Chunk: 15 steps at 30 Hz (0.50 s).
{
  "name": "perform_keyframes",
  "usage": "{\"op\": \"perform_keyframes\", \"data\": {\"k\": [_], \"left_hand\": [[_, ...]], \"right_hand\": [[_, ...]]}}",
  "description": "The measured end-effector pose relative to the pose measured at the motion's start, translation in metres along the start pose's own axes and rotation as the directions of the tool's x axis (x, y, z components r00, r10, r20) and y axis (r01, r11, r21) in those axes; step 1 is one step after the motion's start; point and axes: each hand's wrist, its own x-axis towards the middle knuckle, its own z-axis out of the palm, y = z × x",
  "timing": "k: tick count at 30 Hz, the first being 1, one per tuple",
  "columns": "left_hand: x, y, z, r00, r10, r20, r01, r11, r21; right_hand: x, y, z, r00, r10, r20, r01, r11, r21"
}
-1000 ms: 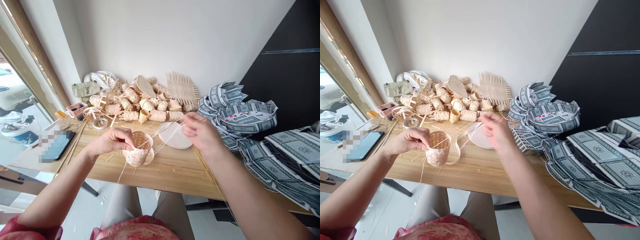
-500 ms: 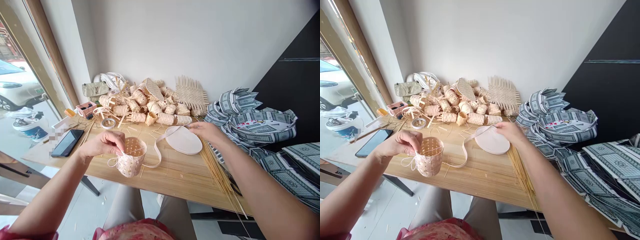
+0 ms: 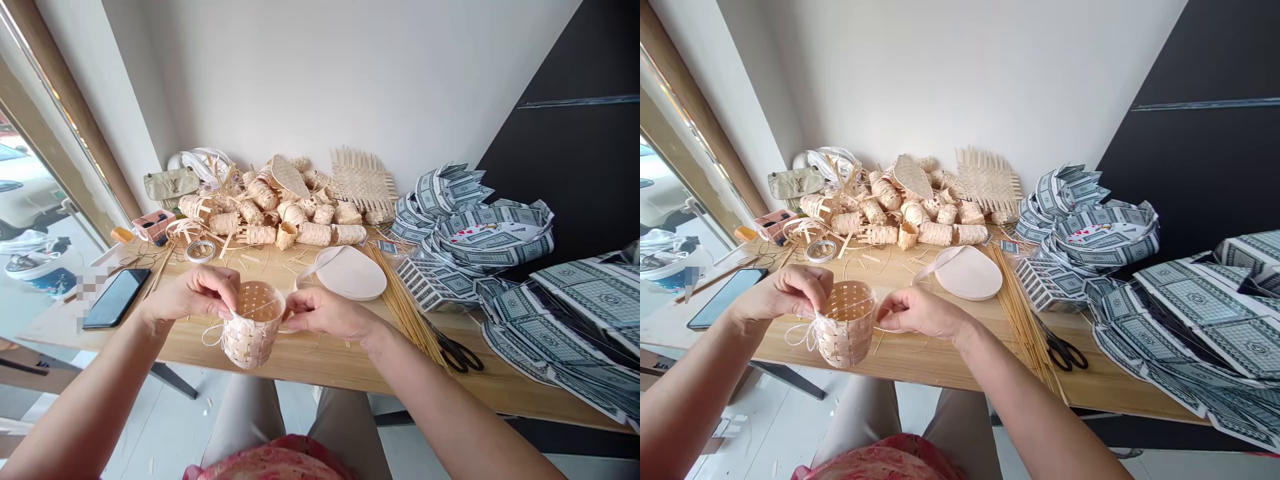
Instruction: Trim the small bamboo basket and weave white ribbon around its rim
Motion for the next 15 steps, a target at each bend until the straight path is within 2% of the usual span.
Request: {"op": "perform_keyframes", "data": {"k": [3,5,7,9,11,15], "left_hand": [[0.0,-0.002,0.001,1.0,-0.012,-0.009,0.012,1.0,-0.026],[0.0,-0.005,0.002,1.0,-0.026,-0.001,0.026,0.998,-0.051],[-0.001,-0.007,0.004,0.998,-0.057,0.004,0.057,0.996,-0.073],[-0.002,-0.009,0.005,0.996,-0.086,0.002,0.086,0.992,-0.091],[-0.002,-0.011,0.006,0.995,-0.098,0.001,0.098,0.989,-0.107],[-0.004,-0.013,0.005,0.995,-0.101,0.015,0.102,0.988,-0.116]], "right_hand": [[-0.004,-0.002,-0.017,0.998,-0.061,0.029,0.058,0.994,0.095],[-0.008,-0.006,-0.035,0.99,-0.109,-0.094,0.127,0.969,0.214],[-0.01,-0.012,-0.053,0.956,-0.125,-0.267,0.196,0.947,0.256],[-0.013,-0.019,-0.07,0.88,-0.126,-0.459,0.255,0.939,0.231],[-0.017,-0.025,-0.085,0.783,-0.139,-0.607,0.306,0.935,0.18],[-0.026,-0.029,-0.12,0.643,-0.197,-0.74,0.372,0.925,0.077]]}}
